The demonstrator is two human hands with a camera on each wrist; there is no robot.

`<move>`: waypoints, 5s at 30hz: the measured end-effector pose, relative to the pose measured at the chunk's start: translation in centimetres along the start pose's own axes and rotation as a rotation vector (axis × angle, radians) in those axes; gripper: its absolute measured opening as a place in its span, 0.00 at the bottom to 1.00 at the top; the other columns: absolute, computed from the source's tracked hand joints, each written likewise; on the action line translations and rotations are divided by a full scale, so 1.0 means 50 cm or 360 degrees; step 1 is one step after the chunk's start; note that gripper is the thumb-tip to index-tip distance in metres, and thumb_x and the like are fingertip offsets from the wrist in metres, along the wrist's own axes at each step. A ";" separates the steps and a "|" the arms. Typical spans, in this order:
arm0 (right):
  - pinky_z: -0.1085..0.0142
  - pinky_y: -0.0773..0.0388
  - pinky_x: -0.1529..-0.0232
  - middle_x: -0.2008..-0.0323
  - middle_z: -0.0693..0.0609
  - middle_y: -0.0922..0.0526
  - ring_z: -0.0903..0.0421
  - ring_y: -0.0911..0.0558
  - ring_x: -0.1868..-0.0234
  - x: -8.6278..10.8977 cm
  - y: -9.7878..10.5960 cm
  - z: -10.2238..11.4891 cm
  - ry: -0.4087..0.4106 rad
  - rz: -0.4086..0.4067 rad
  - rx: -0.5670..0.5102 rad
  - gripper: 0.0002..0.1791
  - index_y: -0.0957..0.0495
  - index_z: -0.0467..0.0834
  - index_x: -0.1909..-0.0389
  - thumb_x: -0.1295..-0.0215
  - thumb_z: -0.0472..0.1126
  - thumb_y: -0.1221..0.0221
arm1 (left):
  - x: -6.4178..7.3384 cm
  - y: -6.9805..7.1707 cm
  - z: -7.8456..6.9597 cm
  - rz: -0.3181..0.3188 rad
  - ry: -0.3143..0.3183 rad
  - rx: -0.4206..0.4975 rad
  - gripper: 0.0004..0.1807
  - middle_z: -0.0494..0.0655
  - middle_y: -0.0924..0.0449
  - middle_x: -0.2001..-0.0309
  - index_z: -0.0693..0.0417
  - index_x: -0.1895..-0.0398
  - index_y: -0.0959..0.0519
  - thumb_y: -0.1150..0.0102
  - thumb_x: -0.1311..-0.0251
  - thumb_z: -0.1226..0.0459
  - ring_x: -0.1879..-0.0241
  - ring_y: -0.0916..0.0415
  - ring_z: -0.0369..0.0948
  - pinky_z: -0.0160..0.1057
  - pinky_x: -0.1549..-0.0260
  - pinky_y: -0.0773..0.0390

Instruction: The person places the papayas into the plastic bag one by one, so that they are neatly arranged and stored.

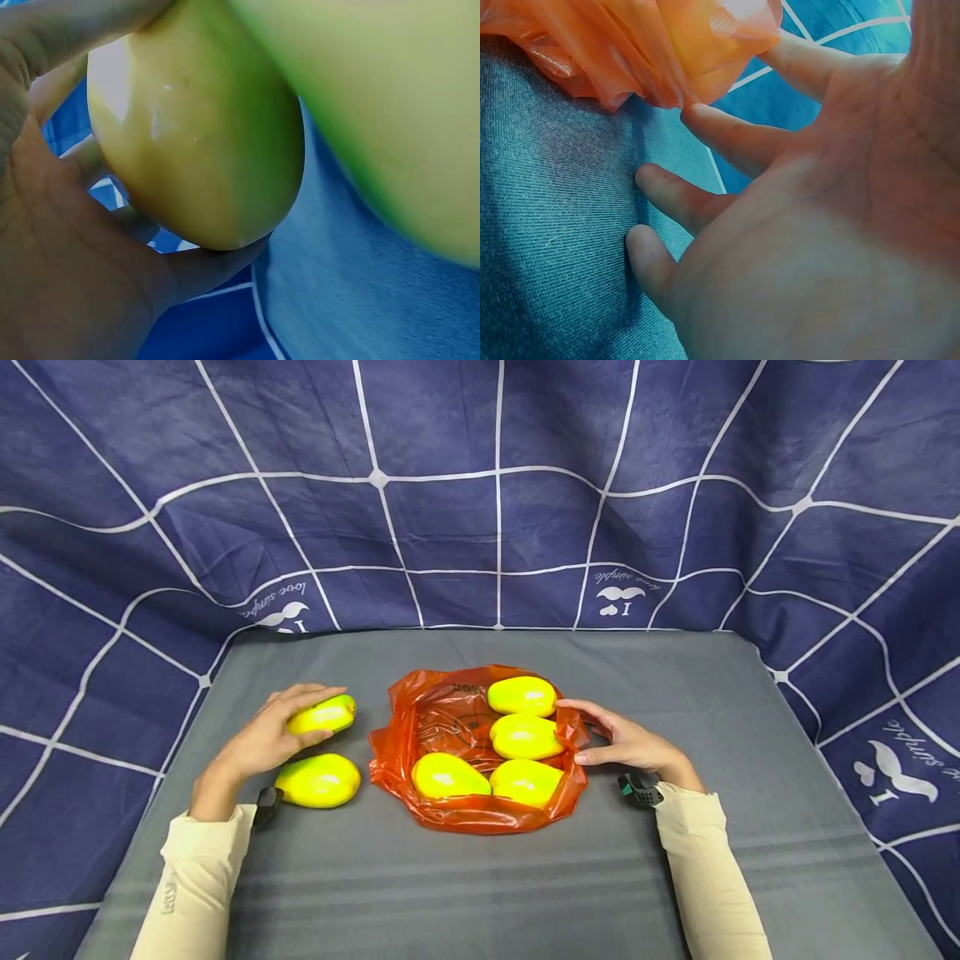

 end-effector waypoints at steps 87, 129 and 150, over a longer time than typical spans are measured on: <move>0.41 0.42 0.28 0.27 0.47 0.36 0.45 0.36 0.28 0.005 0.006 -0.004 -0.0056 -0.0022 0.0024 0.45 0.42 0.50 0.23 0.39 0.40 0.32 | -0.160 -0.261 -0.230 0.0492 -0.0230 -0.0148 0.29 0.55 0.27 0.42 0.51 0.32 0.27 0.35 0.36 0.59 0.43 0.32 0.53 0.52 0.45 0.27; 0.67 0.36 0.31 0.27 0.45 0.35 0.54 0.33 0.30 0.008 0.005 -0.004 -0.0048 -0.0027 -0.0009 0.45 0.42 0.48 0.23 0.39 0.38 0.31 | -0.146 -0.260 -0.235 0.0534 -0.0179 -0.0180 0.30 0.57 0.28 0.35 0.57 0.32 0.29 0.36 0.35 0.59 0.35 0.33 0.55 0.55 0.34 0.33; 0.62 0.36 0.30 0.27 0.45 0.36 0.54 0.33 0.30 0.009 0.004 -0.006 -0.0038 -0.0025 -0.0015 0.45 0.43 0.48 0.23 0.39 0.38 0.32 | 0.001 -0.010 -0.243 -0.0138 -0.0278 -0.0154 0.36 0.46 0.24 0.37 0.47 0.34 0.25 0.25 0.49 0.68 0.38 0.28 0.46 0.30 0.35 0.36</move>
Point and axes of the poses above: each hand's wrist, its own x-axis away from the middle knuckle, its own y-axis out of the back of the hand, z = x × y, the point moved 10 cm from there along -x, towards the middle knuckle
